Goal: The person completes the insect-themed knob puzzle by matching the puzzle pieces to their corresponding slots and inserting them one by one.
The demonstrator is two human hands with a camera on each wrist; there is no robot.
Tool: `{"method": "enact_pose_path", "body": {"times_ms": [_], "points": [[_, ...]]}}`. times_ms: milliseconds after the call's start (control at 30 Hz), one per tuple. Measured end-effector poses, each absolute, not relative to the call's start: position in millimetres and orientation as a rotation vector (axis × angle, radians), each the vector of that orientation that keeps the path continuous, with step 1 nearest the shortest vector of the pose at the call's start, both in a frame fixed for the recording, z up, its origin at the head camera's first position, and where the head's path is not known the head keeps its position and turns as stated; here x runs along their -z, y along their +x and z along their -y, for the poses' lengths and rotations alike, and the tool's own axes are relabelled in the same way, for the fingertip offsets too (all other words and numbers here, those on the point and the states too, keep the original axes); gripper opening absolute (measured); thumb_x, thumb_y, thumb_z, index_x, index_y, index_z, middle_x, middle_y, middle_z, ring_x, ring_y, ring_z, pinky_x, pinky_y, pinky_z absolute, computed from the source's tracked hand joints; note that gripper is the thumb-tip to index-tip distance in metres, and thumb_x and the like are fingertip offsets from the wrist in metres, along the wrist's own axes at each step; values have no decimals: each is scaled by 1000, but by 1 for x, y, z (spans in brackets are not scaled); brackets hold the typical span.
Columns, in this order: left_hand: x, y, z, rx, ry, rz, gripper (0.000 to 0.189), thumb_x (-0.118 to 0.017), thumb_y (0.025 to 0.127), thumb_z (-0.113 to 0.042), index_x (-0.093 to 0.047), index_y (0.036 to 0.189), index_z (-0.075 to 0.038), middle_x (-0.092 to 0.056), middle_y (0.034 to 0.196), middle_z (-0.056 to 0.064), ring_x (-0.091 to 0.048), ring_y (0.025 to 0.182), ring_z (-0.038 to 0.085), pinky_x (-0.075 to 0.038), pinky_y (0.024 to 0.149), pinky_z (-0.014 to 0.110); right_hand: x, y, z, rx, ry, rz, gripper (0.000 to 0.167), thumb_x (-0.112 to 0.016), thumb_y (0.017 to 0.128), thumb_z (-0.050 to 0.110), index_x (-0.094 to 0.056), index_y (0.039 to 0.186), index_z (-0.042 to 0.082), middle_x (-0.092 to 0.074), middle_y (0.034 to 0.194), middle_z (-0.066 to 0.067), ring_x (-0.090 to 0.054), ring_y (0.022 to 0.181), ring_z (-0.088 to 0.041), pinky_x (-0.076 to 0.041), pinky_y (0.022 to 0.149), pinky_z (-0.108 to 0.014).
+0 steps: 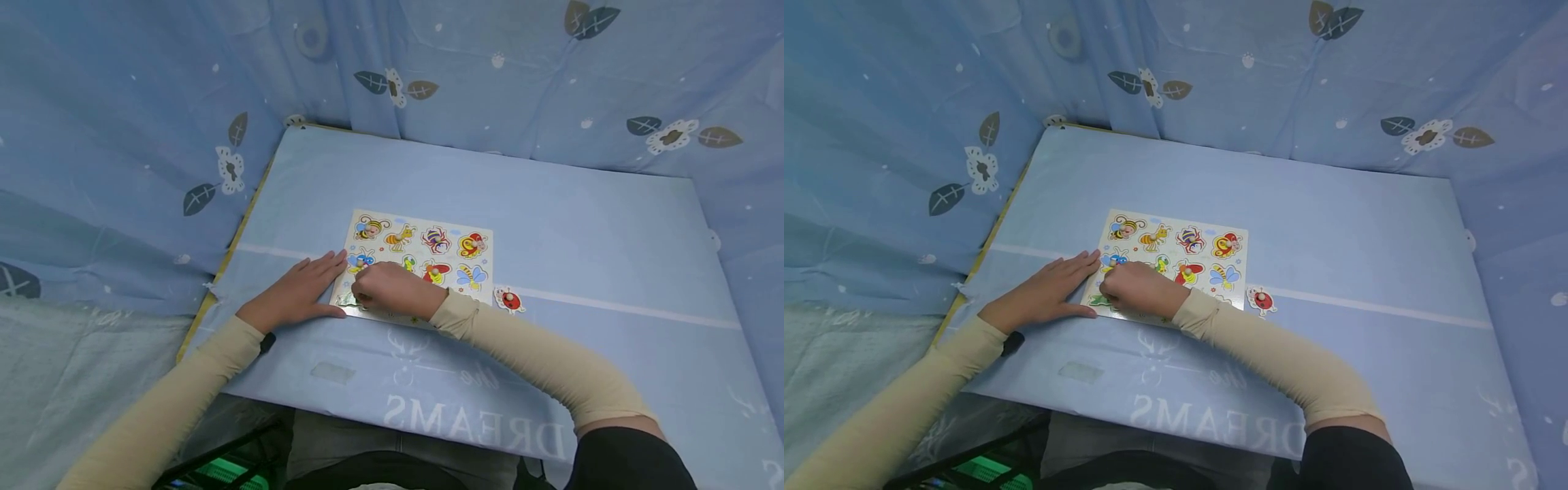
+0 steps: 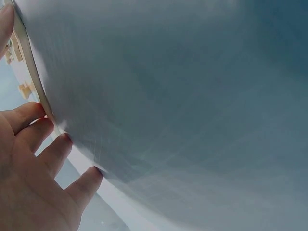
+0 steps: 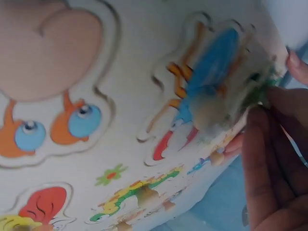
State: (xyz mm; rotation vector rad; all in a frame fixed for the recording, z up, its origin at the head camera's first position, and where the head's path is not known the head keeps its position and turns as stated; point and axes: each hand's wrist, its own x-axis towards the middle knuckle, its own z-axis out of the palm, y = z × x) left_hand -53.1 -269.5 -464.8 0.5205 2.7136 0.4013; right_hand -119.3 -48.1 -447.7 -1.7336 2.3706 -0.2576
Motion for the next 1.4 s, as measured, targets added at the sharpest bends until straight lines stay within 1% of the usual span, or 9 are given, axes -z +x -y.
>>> {"method": "enact_pose_path", "body": {"times_ms": [100, 300, 567, 733, 833, 900, 1133, 1300, 1400], "points": [[466, -53, 269, -391, 535, -2716, 105, -72, 89, -62, -22, 166, -11, -15, 175, 6, -16, 162, 33, -19, 127, 64, 449, -119, 47, 255, -1730, -2372, 23, -67, 87, -2, -72, 76, 18, -67, 77, 5, -50, 62, -10, -40, 59, -23], [469, -54, 271, -376, 527, -2717, 105, -71, 89, -63, -21, 166, -11, -14, 176, 5, -15, 163, 31, -20, 128, 62, 455, -115, 48, 281, -1780, -2357, 17, -69, 95, 6, -78, 86, 16, -72, 83, 4, -64, 71, -11, -52, 68, -27], [465, -51, 268, -408, 537, -2727, 103, -74, 89, -58, -25, 165, -8, -17, 175, 9, -17, 161, 35, -21, 126, 65, 457, -111, 46, 326, -1740, -2389, 18, -67, 97, 8, -78, 87, 18, -72, 86, 5, -66, 76, -10, -53, 69, -27], [463, -50, 265, -417, 519, -2722, 103, -73, 90, -59, -24, 165, -8, -17, 175, 9, -17, 161, 36, -21, 126, 66, 448, -114, 33, 359, -1768, -2339, 13, -69, 98, 8, -79, 102, 16, -74, 101, 2, -70, 92, -11, -58, 82, -29], [461, -51, 263, -409, 509, -2718, 104, -72, 89, -61, -24, 165, -9, -17, 175, 9, -17, 161, 35, -21, 126, 65, 437, -122, 13, 433, -1712, -2360, 17, -73, 97, 10, -78, 112, 13, -73, 111, 1, -70, 101, -12, -58, 89, -30], [459, -52, 263, -400, 510, -2719, 104, -72, 89, -61, -24, 165, -9, -17, 175, 8, -17, 161, 35, -21, 126, 65, 431, -129, -5, 493, -1644, -2414, 19, -75, 95, 11, -78, 114, 11, -73, 111, 0, -71, 101, -13, -59, 90, -30], [463, -52, 264, -394, 507, -2722, 105, -73, 89, -61, -23, 165, -9, -16, 175, 7, -17, 162, 34, -21, 127, 63, 423, -144, -85, 530, -1327, -2511, 24, -81, 89, 8, -79, 113, 9, -75, 112, -4, -71, 96, -19, -60, 84, -34], [465, -52, 265, -395, 517, -2725, 105, -72, 89, -62, -23, 165, -9, -16, 175, 7, -17, 162, 34, -21, 127, 63, 429, -140, -143, 453, -1083, -2582, 20, -82, 89, 11, -80, 109, 11, -74, 110, -2, -69, 94, -16, -60, 82, -36], [465, -52, 266, -418, 522, -2721, 105, -72, 89, -61, -23, 166, -9, -16, 175, 7, -17, 162, 34, -20, 127, 63, 434, -136, -170, 385, -980, -2630, 17, -82, 88, 9, -81, 105, 11, -73, 106, -2, -67, 89, -16, -59, 78, -35]]}}
